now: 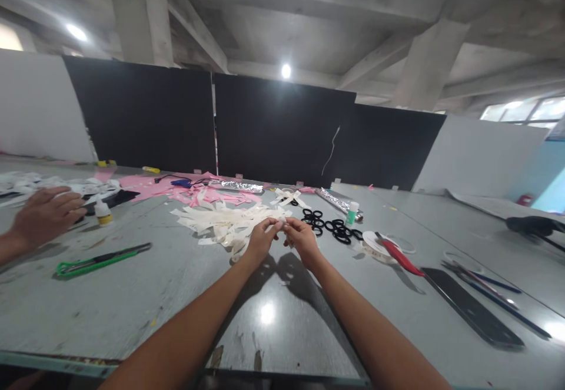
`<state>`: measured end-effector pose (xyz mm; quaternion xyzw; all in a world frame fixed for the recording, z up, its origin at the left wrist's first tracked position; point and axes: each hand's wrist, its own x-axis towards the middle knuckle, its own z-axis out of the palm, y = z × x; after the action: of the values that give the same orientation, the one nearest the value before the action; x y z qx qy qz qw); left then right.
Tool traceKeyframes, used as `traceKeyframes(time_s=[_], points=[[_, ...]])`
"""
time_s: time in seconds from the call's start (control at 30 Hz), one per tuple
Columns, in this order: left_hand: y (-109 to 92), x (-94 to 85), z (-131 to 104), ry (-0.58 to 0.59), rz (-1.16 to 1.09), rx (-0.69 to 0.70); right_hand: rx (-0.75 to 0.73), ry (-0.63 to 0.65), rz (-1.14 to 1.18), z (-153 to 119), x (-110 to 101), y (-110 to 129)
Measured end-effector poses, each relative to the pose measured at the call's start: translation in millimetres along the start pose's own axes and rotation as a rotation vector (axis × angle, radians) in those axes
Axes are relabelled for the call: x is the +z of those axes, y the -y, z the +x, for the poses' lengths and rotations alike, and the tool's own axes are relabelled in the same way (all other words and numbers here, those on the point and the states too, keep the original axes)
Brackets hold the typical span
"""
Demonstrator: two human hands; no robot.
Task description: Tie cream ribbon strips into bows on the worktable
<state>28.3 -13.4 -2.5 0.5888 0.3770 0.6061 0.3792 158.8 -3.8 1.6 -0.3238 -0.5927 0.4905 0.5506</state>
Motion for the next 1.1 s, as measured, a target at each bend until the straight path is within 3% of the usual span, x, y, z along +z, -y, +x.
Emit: traceKeyframes(time_s=[0.23,0.43,0.57,0.83,0.93,1.1], points=[[-5,-0.3,-1,-0.027,0.015,-0.007,0.026,0.007,0.011,0,-1,-2],[2,-2.6,0,-0.038,-0.044,-0.088,-0.185,-0.152,-0.350,5,0,-9],[7,-3.4,2,-0.087,-0.085,-0.122,-0.233,-0.145,-0.467,6,-3,-14],[3,-2.6,2,-0.099,-0.167,-0.183,-0.217,-0.089,-0.380,4,-3,-6],[3,-5.3,4,-0.035,-0.060,-0.134,-0.226,-0.093,-0.402,3,-3,-2],[1,-11.2,5,0.103,0.139,0.108,-0.104,-0.060,-0.250,6,-7,-1]])
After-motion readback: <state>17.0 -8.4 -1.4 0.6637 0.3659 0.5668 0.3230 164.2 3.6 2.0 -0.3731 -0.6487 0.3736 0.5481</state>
